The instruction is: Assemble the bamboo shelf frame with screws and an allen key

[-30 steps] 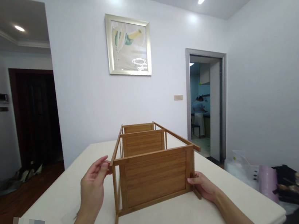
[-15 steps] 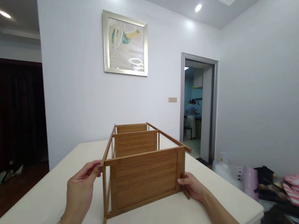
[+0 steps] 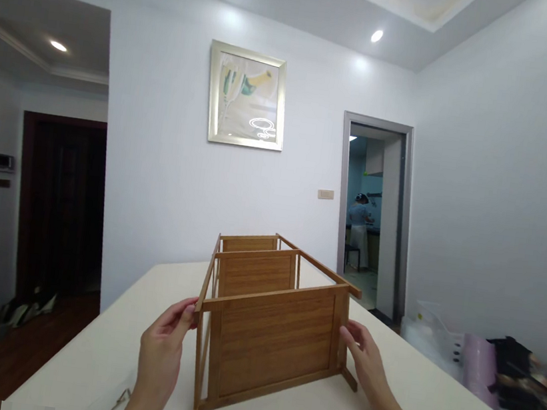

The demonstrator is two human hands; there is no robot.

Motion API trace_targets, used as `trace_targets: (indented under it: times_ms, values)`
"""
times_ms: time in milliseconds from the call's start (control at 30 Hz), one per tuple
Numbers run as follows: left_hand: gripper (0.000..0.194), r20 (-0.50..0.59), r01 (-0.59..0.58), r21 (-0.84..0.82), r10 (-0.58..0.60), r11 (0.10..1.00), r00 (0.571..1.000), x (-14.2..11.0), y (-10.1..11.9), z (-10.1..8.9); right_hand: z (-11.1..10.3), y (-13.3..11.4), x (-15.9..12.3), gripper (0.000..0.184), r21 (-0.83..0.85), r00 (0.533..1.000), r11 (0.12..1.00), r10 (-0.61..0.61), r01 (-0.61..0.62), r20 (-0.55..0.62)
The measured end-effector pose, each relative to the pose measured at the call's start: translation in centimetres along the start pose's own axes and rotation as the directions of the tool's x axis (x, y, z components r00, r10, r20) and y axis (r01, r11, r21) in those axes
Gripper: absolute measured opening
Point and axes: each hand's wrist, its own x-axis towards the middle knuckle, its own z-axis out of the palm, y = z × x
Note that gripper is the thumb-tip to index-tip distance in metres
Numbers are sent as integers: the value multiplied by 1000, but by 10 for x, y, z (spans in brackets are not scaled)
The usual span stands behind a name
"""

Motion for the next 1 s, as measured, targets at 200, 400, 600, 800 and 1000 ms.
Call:
trace_targets:
  times_ms: [200, 400, 600, 800, 1000]
  values:
    - [46, -24, 32, -49, -33, 998, 999, -5, 2, 4, 6, 21, 0, 55, -220, 987, 969, -134, 112, -91]
    - [48, -15, -32, 23, 32, 999, 999, -4, -2, 4, 14, 8, -13, 44, -575, 658, 558, -752, 599, -45]
    - [43, -2, -58, 11, 58, 998, 998, -3, -4, 4, 98, -37, -73, 21, -387, 365, 223, -864, 895, 346]
    - [45, 40, 37, -124, -32, 992, 999, -1, -2, 4, 219, -12, -132, 11, -153, 184, 109, -719, 982, 671]
    - [43, 52, 105, -268, -94, 958, 994, -2, 4, 13, 236, 5, -144, 19, -253, 378, 300, -501, 920, 778]
